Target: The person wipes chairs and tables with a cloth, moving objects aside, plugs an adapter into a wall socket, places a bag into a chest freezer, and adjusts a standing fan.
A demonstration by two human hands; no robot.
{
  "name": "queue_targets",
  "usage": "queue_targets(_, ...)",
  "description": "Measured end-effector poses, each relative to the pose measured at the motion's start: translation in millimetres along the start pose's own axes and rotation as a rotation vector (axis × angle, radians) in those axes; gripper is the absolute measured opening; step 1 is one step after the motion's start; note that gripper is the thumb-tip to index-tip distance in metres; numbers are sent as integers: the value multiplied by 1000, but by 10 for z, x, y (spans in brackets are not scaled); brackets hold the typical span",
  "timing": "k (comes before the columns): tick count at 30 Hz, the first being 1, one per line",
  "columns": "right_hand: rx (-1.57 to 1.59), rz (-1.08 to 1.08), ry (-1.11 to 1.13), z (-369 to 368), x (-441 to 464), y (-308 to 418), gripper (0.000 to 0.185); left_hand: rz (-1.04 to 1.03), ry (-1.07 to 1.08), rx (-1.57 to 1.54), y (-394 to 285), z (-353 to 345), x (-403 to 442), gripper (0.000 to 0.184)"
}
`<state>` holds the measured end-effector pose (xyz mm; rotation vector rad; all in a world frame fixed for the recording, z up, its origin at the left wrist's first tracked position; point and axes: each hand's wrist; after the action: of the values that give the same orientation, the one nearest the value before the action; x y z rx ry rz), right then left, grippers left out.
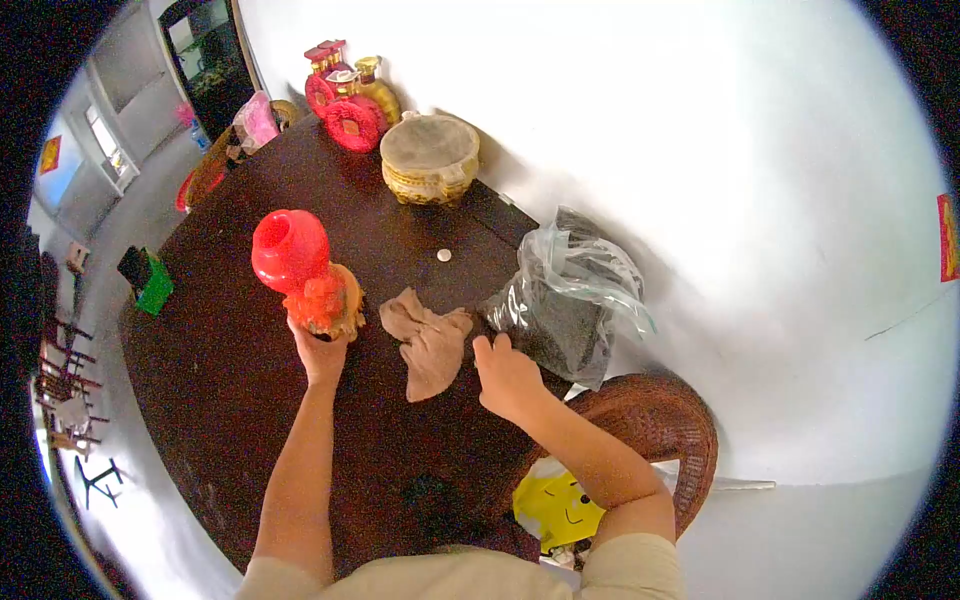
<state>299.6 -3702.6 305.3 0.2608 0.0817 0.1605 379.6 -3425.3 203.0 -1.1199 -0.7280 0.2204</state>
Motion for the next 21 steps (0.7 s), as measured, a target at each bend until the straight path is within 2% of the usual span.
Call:
queue_targets(6, -121, 48, -53, -135, -108, -59, 49, -32, -10, 59, 47, 0, 3, 96)
queue_targets(8, 34, 127, -214, -129, -26, 71, 53, -15, -9, 41, 18, -10, 4, 97)
queue_targets(9, 110, 167, -293, -147, 33, 167, 55, -2, -6, 31, -39, -2, 2, 97)
queue_targets(12, 71, 486, -458, -282, 257, 533, 53, -21, -8, 14, 2, -12, 10, 97)
queue_targets(14, -45, 293, -567, -1204, 701, 382, 57, -21, -8, -3, 47, -13, 19, 97)
queue_targets(16, -178, 275, -584, -1159, 883, 347, 63, 9, -1, -24, 56, -13, 13, 97)
queue_targets(17, -61, 78, -451, -966, 1078, 286, 54, 2, 2, -18, 41, -4, 9, 97)
queue_targets(18, 7, -46, -393, -772, 1248, 251, 55, -6, 3, -12, 10, 3, 14, 97)
queue_targets(21, -73, -304, -514, -434, 1705, -6, 60, 8, 7, -6, 30, -2, 11, 100)
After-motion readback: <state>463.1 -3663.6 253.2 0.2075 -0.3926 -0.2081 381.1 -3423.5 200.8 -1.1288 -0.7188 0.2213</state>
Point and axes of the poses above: each hand's wrist, its own x-axis towards the middle knuckle, its own z-axis out of the back of the hand, y = z × x, and after that the axes turned 8 degrees about -y, right-handed
